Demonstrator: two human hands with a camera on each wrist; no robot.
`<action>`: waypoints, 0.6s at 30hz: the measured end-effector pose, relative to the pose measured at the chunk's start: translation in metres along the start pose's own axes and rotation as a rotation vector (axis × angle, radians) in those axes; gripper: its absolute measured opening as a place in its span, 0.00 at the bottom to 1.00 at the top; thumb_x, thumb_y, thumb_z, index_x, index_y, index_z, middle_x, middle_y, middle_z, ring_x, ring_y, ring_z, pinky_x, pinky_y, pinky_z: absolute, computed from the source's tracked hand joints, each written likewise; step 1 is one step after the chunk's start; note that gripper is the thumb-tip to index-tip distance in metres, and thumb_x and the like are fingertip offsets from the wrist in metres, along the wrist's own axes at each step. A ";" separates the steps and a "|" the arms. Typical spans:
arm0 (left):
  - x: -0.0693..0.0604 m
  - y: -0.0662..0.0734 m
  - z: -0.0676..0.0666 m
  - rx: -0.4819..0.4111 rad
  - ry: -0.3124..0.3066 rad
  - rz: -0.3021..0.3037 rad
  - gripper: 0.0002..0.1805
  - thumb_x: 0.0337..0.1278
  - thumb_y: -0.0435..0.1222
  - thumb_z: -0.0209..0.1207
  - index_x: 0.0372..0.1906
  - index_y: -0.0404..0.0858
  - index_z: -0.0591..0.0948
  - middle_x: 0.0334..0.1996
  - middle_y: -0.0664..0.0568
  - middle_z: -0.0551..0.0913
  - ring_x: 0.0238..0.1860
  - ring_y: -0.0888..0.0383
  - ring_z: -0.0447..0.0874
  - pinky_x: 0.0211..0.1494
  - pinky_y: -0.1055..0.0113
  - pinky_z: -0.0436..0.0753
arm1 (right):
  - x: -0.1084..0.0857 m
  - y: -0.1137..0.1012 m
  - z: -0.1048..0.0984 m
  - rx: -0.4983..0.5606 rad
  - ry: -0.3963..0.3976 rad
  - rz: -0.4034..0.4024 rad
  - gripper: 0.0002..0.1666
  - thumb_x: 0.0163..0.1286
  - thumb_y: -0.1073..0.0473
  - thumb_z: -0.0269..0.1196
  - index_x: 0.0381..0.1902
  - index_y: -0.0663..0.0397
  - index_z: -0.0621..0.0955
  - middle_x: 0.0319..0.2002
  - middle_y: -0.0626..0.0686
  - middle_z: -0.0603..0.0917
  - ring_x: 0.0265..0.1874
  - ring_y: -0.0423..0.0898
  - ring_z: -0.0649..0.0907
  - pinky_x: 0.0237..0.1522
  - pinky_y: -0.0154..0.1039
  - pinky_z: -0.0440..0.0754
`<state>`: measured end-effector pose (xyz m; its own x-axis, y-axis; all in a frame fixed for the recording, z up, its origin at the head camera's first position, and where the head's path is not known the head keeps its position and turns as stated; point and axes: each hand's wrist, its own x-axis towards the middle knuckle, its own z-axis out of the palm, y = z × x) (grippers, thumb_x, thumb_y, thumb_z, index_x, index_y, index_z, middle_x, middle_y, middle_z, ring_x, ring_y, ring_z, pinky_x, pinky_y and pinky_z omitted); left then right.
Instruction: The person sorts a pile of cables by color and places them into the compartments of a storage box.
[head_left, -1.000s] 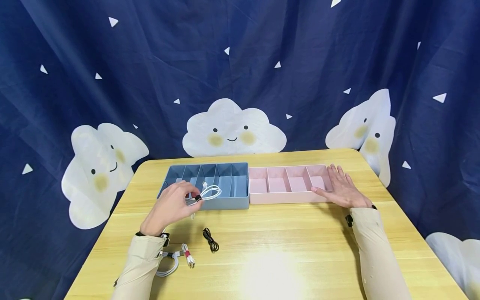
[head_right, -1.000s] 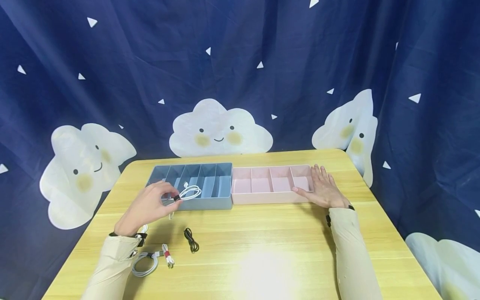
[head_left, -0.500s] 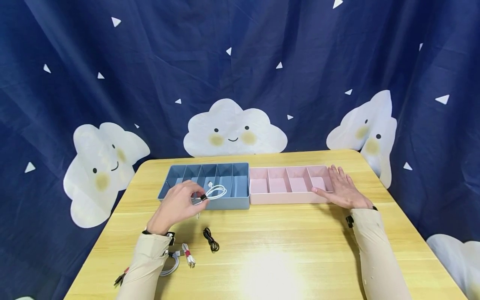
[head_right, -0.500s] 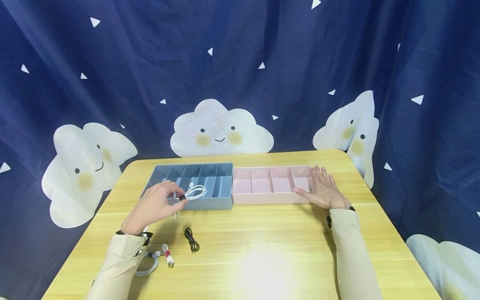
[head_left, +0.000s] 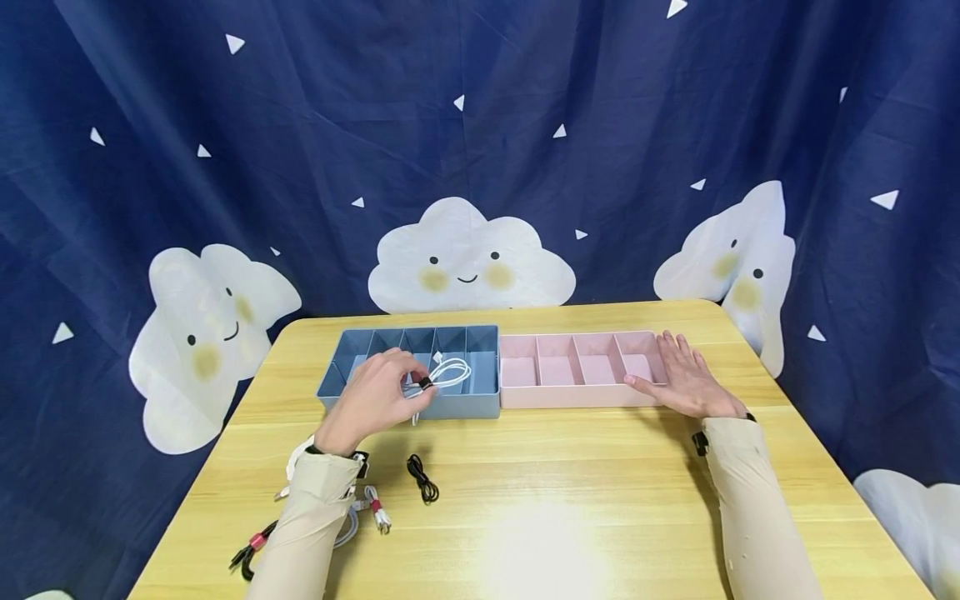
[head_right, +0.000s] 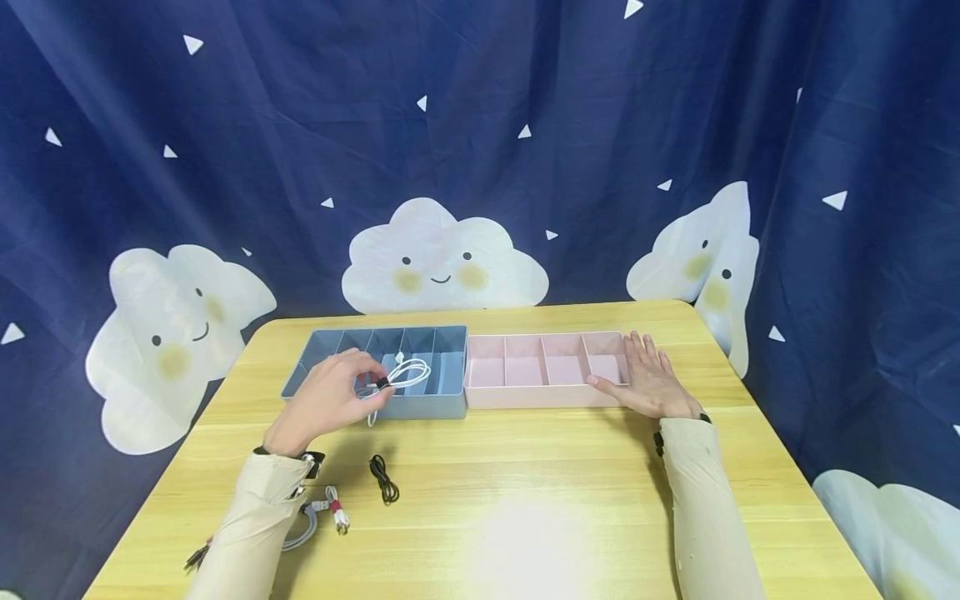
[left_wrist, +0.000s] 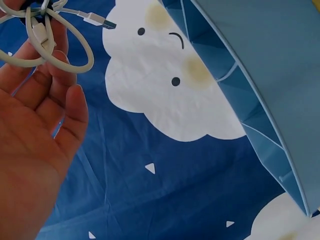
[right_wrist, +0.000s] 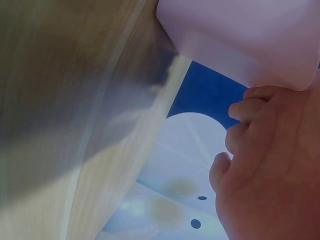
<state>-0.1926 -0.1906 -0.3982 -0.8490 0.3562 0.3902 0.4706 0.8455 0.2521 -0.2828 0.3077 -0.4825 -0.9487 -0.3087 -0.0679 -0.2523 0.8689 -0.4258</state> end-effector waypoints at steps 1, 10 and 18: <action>0.002 0.001 0.000 -0.003 0.000 0.000 0.08 0.53 0.48 0.69 0.32 0.49 0.88 0.30 0.62 0.85 0.31 0.63 0.76 0.32 0.68 0.75 | 0.000 0.000 0.000 0.001 0.003 0.000 0.68 0.70 0.25 0.54 0.82 0.68 0.41 0.82 0.73 0.38 0.82 0.71 0.36 0.78 0.72 0.37; 0.015 0.008 0.004 -0.004 -0.005 0.022 0.11 0.54 0.48 0.69 0.34 0.46 0.89 0.31 0.59 0.85 0.32 0.61 0.78 0.35 0.66 0.77 | -0.001 0.000 0.000 0.006 0.005 0.006 0.68 0.70 0.26 0.55 0.82 0.68 0.41 0.82 0.73 0.38 0.82 0.70 0.36 0.78 0.72 0.37; 0.024 0.014 0.008 0.000 -0.001 0.025 0.12 0.53 0.49 0.68 0.35 0.46 0.89 0.31 0.59 0.86 0.33 0.61 0.78 0.36 0.64 0.79 | 0.000 0.000 0.001 -0.001 -0.005 0.003 0.68 0.70 0.25 0.55 0.82 0.67 0.39 0.82 0.73 0.38 0.82 0.71 0.36 0.78 0.72 0.38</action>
<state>-0.2081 -0.1678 -0.3924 -0.8374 0.3776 0.3953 0.4915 0.8366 0.2420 -0.2828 0.3072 -0.4835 -0.9485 -0.3082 -0.0730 -0.2500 0.8700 -0.4249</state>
